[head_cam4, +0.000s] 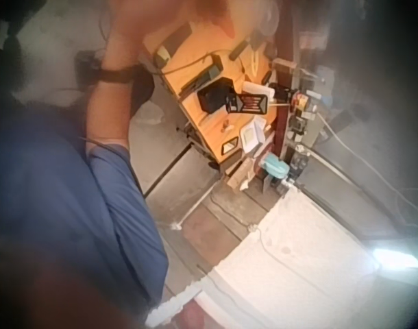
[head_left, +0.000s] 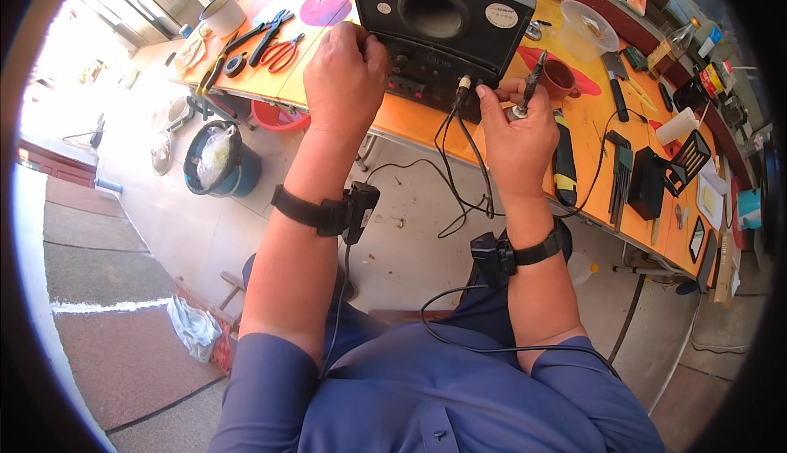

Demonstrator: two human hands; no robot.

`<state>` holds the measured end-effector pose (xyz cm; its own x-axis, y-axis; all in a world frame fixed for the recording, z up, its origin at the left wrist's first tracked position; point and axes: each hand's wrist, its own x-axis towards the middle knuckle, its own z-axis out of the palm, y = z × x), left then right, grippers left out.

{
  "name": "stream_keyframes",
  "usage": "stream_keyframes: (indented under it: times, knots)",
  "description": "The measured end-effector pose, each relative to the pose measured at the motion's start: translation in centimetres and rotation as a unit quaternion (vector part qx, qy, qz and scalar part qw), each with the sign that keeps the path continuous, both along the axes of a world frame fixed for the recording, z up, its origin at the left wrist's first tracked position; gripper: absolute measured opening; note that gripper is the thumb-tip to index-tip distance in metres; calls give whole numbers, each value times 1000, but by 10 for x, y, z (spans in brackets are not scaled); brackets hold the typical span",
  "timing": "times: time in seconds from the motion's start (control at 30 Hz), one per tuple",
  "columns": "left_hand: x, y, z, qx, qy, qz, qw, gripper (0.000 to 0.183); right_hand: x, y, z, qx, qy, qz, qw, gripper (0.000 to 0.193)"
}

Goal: The person uses a soldering iron to work on the internal components of a black electronic device. They open the device's front panel, apply the soldering iron to wires and connectors, and then close the panel.

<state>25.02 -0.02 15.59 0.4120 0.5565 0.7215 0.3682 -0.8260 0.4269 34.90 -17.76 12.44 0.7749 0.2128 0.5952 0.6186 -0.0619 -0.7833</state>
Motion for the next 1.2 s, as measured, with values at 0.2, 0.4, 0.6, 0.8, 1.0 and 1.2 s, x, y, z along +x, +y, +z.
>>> stream_keyframes:
  times: [0.2,0.4,0.6,0.8,1.0,1.2]
  knots:
    - [2,2,-2,18,-17,1,1000,17,-1,1,-4,-15,8,4,1000,22]
    - [6,5,-6,-4,-22,16,1000,26,0,1,-6,2,22,21,1000,19]
    - [8,7,-6,-10,9,51,999,28,-2,1,-7,20,53,46,997,16]
    - [10,2,-4,-69,4,68,995,32,-9,-8,-4,-33,169,118,978,15]
    - [10,-3,2,-132,-13,46,990,32,0,-17,-1,-117,21,83,990,19]
    - [9,-4,4,-146,-13,30,989,27,-1,-13,1,-67,-10,36,997,24]
